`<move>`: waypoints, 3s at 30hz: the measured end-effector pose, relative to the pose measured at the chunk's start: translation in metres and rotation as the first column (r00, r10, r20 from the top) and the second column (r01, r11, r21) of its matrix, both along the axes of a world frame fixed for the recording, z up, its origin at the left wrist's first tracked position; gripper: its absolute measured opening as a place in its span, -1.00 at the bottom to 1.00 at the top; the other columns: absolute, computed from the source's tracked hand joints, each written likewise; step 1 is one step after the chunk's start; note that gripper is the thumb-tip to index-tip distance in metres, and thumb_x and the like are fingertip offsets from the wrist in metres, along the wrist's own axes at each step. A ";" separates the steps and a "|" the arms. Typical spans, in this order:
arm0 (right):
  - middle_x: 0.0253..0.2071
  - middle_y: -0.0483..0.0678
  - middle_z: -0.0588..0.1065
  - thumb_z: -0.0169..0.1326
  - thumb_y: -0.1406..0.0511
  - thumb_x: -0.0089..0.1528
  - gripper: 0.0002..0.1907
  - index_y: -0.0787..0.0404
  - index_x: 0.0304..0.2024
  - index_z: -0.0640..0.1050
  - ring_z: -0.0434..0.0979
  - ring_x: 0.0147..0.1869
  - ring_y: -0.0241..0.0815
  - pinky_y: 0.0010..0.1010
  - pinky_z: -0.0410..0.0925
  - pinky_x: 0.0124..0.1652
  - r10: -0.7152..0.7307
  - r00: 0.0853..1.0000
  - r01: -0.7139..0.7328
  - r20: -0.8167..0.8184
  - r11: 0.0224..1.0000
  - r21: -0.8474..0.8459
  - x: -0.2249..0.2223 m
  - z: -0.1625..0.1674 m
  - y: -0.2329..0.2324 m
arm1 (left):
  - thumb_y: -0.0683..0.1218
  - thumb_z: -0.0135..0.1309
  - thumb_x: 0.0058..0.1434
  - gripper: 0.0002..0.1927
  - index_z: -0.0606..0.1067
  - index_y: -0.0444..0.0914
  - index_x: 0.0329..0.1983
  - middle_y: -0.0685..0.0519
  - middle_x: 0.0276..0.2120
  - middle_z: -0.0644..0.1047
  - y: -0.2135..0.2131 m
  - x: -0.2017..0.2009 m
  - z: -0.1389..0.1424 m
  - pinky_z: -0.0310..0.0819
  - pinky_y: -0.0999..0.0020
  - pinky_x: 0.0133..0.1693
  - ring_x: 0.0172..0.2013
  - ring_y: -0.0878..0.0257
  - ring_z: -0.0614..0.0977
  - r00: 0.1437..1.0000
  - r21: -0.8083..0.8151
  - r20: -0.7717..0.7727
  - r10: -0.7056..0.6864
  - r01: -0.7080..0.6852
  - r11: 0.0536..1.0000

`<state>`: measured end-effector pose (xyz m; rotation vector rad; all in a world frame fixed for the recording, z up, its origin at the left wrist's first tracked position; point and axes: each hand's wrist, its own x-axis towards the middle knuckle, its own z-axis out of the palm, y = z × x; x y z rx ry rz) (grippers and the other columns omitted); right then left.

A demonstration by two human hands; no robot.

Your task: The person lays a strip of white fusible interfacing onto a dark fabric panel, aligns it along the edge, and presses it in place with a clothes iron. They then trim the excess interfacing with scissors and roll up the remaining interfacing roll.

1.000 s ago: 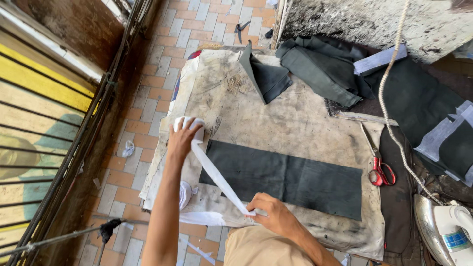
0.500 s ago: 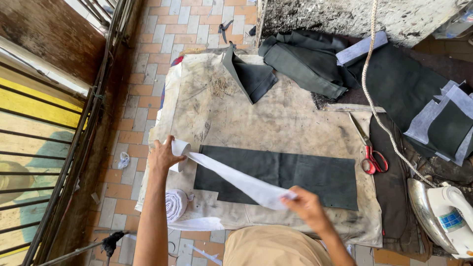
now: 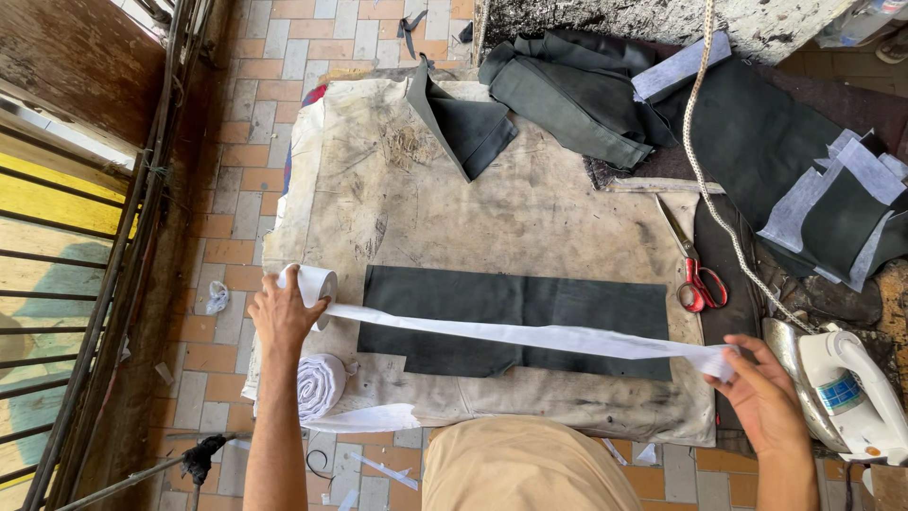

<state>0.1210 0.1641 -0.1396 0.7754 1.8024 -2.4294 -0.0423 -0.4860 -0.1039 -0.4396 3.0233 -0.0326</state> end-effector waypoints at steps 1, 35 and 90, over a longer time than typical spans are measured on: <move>-0.06 -0.03 0.53 0.04 0.34 0.40 -0.72 0.21 0.17 0.46 0.52 0.03 -0.22 -0.23 0.37 0.00 -0.044 0.999 0.043 -0.018 0.998 -0.037 0.002 -0.002 0.004 | 0.27 0.40 -0.09 -0.12 0.37 0.00 0.30 -0.14 0.19 0.39 0.002 0.000 -0.003 0.35 -0.17 0.09 0.07 -0.15 0.53 0.997 -0.031 -0.053 -0.064 0.062 0.998; 0.20 -0.07 0.57 0.18 0.50 0.12 -0.44 0.05 0.18 0.59 0.60 0.15 -0.18 -0.40 0.41 0.04 0.368 0.859 -0.510 0.356 0.680 0.527 0.009 0.009 -0.012 | -0.06 0.33 0.03 -0.30 0.36 0.03 0.25 0.24 0.18 0.43 0.076 0.039 -0.047 -0.13 -0.28 0.41 0.26 0.21 0.39 0.802 0.244 -0.046 -0.596 0.587 0.772; 0.22 -0.07 0.57 0.04 0.53 0.12 -0.43 0.20 0.19 0.58 0.52 0.27 -0.25 -0.42 0.34 0.20 0.579 0.721 -0.665 0.381 0.733 0.143 0.016 -0.003 0.006 | -0.11 0.34 -0.05 -0.18 0.36 0.03 0.33 0.10 0.28 0.44 0.113 0.074 -0.059 0.02 -0.19 0.31 0.25 0.06 0.38 0.754 0.301 -0.078 -0.652 0.641 0.706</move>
